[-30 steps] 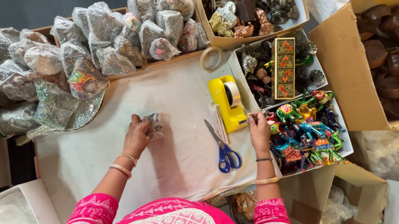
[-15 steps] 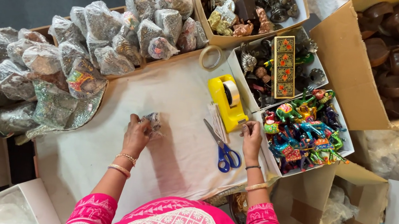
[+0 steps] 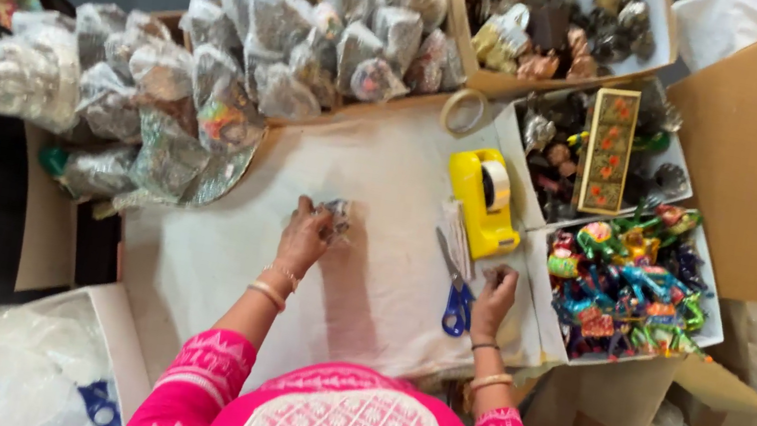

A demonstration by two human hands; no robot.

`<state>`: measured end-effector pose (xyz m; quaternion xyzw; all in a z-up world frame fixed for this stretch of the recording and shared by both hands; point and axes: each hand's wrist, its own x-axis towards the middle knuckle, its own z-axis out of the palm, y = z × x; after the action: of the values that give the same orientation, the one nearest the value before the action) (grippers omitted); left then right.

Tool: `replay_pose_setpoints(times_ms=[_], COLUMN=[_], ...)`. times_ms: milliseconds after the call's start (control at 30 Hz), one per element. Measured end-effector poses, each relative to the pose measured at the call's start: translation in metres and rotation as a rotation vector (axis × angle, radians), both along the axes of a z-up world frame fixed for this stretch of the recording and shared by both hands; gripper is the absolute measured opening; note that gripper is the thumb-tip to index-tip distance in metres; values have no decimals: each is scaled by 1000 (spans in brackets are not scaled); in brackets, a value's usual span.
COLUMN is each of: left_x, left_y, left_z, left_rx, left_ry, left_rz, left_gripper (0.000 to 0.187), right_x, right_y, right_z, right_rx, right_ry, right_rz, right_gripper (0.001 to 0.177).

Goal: The person wraps small decorative figurines in bubble wrap and secures them with rubber bands. They use scissors to cut the bubble wrap and a tape dispenser is visible on the table. The wrapped items are placed into a box.

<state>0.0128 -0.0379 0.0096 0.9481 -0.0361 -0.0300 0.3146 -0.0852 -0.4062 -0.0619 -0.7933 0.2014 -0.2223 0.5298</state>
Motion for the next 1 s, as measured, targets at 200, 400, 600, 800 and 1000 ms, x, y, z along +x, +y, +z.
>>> replay_pose_setpoints(times_ms=[200,400,600,800,1000], left_x=[1,1,0,1,1], left_y=[0,-1,-1,1,1], left_z=[6,5,12,10,11], left_rx=[10,10,16,20,33], left_ry=[47,37,66,61,82], left_rz=[6,1,3,-23,-25], left_gripper=[9,11,12,14,16], right_x=[-3,35,71,82,89], right_y=[73,174,208,211,214], right_z=[42,64,44,37,21], right_rx=[-269,-111,-309,-347,-153], right_ry=[-58,19,-26,32,173], right_rz=[246,679,756,762,673], right_gripper=[5,19,19,20,29])
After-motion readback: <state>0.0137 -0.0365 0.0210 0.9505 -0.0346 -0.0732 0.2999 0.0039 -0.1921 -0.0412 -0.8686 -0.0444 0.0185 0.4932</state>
